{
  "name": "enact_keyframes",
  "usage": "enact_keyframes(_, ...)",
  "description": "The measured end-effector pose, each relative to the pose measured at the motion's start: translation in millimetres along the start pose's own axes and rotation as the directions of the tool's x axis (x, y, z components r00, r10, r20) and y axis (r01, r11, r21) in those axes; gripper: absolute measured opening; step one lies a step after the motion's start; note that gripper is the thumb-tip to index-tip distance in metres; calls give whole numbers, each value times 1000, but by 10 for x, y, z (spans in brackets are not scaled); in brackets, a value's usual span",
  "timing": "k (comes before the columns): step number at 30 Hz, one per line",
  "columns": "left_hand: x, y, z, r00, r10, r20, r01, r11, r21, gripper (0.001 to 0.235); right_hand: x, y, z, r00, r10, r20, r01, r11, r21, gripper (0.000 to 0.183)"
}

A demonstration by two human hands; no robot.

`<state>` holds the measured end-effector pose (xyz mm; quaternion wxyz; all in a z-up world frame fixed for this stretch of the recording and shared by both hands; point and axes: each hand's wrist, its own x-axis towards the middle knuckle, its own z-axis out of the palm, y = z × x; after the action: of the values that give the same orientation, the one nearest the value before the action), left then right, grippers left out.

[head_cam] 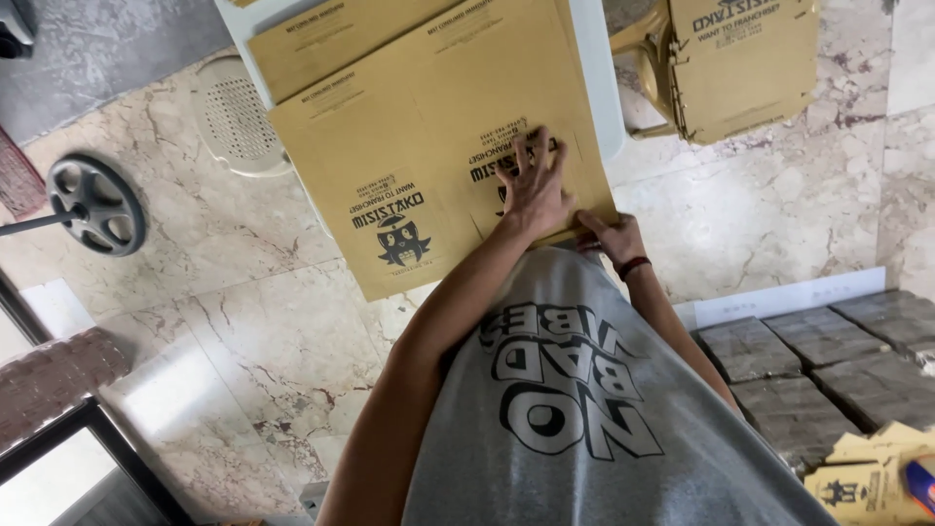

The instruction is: Separating die-cut cardboard pieces from a larger sheet and stacking them.

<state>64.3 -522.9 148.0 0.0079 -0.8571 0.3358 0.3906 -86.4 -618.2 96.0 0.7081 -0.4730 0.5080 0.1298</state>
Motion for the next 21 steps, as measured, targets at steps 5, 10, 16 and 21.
enact_keyframes(5,466,49,538,956,-273,-102,267,961,-68,135,444,420,-158,958,-282,-53,209,813,-543,37)
enact_keyframes(10,447,105,567,959,-263,-108,251,961,-118,138,150,242,-62,894,-447,-5,297,603,-741,58)
enact_keyframes(16,454,152,510,945,-291,-148,291,956,-25,134,-30,-69,17,990,-130,58,133,989,-62,34)
enact_keyframes(21,521,111,535,945,-280,-167,289,957,30,125,-126,-302,-72,989,-51,142,47,998,36,27)
